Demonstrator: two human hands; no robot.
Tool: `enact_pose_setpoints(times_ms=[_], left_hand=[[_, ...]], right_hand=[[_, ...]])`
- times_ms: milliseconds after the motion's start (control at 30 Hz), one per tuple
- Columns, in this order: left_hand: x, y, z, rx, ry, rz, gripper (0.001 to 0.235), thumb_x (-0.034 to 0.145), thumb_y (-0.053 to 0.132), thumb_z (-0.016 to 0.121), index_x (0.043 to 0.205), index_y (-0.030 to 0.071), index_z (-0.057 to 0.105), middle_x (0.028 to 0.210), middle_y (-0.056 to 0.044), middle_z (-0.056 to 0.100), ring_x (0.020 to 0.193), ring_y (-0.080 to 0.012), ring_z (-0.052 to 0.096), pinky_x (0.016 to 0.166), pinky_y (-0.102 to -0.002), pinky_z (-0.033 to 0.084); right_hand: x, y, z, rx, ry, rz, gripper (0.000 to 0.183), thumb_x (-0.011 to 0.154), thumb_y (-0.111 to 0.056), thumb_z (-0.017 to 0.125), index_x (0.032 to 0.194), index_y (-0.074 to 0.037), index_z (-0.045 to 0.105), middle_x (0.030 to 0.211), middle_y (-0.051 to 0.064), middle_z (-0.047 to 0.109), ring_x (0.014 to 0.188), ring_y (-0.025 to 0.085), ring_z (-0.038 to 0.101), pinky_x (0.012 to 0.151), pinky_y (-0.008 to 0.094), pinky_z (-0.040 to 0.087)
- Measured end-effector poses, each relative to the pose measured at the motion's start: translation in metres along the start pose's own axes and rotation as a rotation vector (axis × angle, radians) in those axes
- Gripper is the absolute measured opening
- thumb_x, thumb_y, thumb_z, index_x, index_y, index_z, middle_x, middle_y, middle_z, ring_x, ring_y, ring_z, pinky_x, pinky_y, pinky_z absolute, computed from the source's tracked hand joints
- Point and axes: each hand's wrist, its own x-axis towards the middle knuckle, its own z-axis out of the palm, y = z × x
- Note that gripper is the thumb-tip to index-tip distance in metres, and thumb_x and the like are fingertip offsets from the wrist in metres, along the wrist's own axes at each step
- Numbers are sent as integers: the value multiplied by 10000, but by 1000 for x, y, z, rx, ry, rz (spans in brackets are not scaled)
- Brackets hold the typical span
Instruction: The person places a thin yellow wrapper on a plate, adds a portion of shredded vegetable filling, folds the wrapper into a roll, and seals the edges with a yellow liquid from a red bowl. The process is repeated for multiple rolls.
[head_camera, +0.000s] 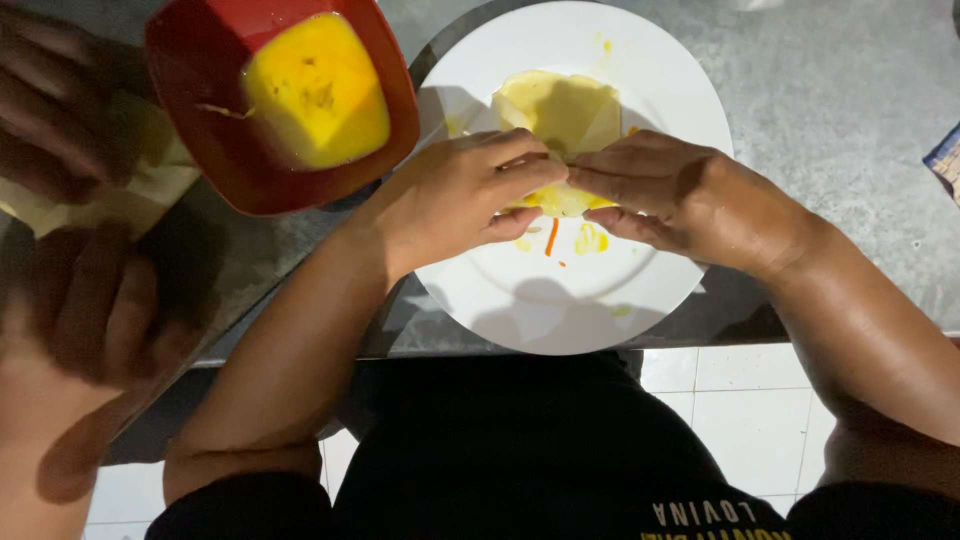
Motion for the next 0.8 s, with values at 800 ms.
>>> enact_pose_setpoints(times_ms=[800], left_hand=[[-12,26,15,220,-118,-78,480,882,74,666,1351,28,578,1443,-139,521,1261,-310,615,910,-390,581]], right_hand=[[-24,-15,23,-339,146,-47,502,930,-259,785,1368,-42,671,1365,118,672,1210,273,657,1064,367,551]])
